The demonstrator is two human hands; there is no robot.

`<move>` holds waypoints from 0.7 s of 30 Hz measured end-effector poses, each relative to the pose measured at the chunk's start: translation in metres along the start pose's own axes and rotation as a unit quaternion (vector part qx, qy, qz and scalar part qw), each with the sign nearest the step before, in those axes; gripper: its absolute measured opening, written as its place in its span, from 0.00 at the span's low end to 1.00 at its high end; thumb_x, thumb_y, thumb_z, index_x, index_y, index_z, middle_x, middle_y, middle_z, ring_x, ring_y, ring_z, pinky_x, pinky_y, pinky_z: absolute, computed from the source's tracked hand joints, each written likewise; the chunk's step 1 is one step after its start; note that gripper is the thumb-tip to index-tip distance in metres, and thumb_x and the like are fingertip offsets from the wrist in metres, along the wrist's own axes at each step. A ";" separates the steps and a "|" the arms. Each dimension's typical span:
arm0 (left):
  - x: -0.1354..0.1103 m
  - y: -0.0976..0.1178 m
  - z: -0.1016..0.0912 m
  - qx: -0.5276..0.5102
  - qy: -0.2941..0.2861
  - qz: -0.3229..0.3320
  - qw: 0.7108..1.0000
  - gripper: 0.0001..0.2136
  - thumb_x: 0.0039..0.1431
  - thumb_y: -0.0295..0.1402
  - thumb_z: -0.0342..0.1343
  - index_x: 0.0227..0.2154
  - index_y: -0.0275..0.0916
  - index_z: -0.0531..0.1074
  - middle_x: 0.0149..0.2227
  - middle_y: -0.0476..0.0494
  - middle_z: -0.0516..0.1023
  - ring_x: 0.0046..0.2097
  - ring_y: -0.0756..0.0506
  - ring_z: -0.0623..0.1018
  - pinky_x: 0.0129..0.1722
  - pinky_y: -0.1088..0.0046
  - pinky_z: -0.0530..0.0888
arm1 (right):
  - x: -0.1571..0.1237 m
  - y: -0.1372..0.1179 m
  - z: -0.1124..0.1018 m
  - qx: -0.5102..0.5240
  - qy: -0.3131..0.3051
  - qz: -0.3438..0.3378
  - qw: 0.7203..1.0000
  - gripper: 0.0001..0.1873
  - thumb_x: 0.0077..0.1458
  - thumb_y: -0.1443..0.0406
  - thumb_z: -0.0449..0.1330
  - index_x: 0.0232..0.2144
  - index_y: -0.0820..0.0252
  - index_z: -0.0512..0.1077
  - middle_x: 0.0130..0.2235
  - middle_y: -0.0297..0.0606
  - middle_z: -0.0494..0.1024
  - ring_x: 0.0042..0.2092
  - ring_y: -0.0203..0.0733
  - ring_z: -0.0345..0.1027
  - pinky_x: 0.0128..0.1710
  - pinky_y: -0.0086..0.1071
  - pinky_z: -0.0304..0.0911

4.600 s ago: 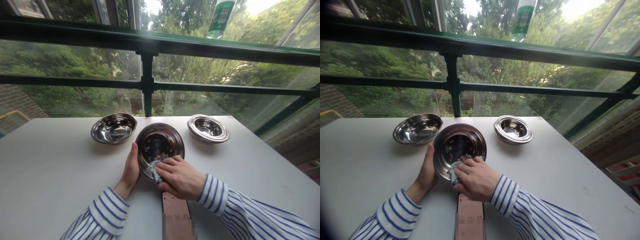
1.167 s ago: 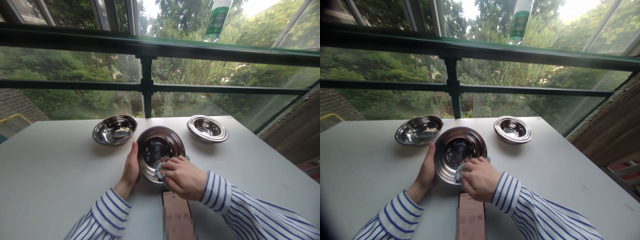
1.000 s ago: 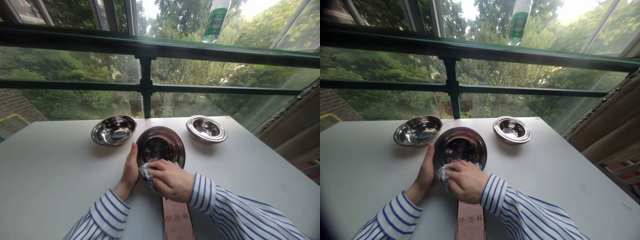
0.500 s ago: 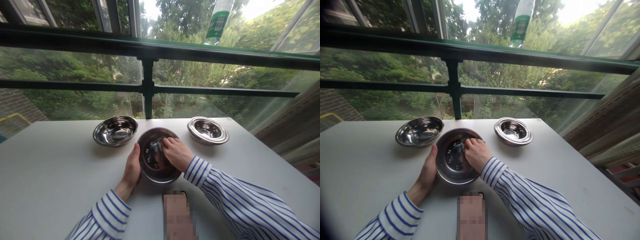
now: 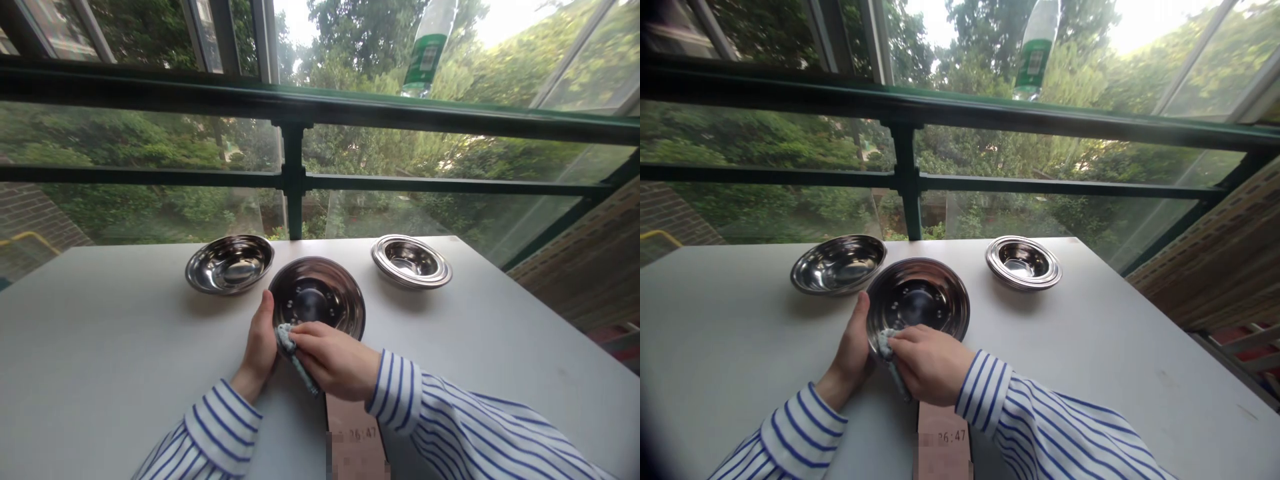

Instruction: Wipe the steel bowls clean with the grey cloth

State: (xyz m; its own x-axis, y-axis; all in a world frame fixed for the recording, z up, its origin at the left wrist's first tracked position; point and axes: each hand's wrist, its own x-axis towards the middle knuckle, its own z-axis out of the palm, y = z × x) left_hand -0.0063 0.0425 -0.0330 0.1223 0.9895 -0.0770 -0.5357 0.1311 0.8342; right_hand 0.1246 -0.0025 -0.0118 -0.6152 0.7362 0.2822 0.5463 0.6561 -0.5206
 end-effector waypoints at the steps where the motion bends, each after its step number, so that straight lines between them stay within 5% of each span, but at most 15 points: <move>1: 0.000 0.000 -0.001 -0.001 -0.006 -0.001 1.000 0.27 0.53 0.50 0.51 0.47 0.31 0.72 0.43 0.37 0.79 0.50 0.37 0.74 0.50 0.60 0.68 | -0.006 0.000 -0.003 -0.024 -0.018 -0.005 1.000 0.14 0.59 0.69 0.48 0.45 0.65 0.68 0.46 0.46 0.73 0.47 0.41 0.66 0.46 0.32 0.62; 5: 0.004 0.001 -0.002 0.014 -0.023 0.015 1.000 0.27 0.52 0.50 0.52 0.47 0.33 0.72 0.45 0.38 0.78 0.52 0.36 0.72 0.53 0.58 0.65 | -0.033 0.015 -0.036 -0.193 -0.098 0.017 0.976 0.14 0.57 0.68 0.51 0.44 0.63 0.70 0.42 0.44 0.76 0.42 0.43 0.67 0.42 0.36 0.62; 10: 0.005 0.001 0.001 0.038 -0.049 0.007 0.998 0.25 0.55 0.48 0.51 0.48 0.35 0.71 0.48 0.39 0.76 0.55 0.38 0.69 0.57 0.60 0.60 | -0.028 0.057 -0.075 -0.377 -0.087 -0.045 0.921 0.14 0.58 0.70 0.52 0.46 0.65 0.70 0.48 0.46 0.74 0.52 0.49 0.62 0.46 0.40 0.61; 16: 0.001 0.004 0.006 -0.010 -0.085 -0.079 0.993 0.25 0.58 0.46 0.48 0.52 0.33 0.68 0.50 0.38 0.75 0.55 0.37 0.69 0.57 0.58 0.61 | 0.021 0.077 -0.074 -0.409 -0.082 -0.149 0.897 0.15 0.62 0.70 0.48 0.47 0.64 0.70 0.54 0.42 0.70 0.56 0.45 0.58 0.51 0.40 0.59; 21: 0.001 0.008 0.007 -0.016 -0.070 -0.091 0.993 0.26 0.57 0.46 0.48 0.53 0.33 0.67 0.49 0.37 0.75 0.53 0.37 0.71 0.55 0.58 0.63 | 0.005 0.073 -0.074 -0.394 -0.082 -0.124 0.907 0.13 0.60 0.70 0.51 0.44 0.65 0.72 0.50 0.43 0.73 0.54 0.47 0.61 0.49 0.40 0.60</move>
State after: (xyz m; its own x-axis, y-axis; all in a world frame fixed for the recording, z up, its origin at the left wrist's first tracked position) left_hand -0.0048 0.0439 -0.0231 0.3340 0.9312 -0.1460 -0.5202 0.3112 0.7953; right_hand 0.2037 0.0613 0.0106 -0.8160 0.5568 0.1554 0.5761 0.7610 0.2983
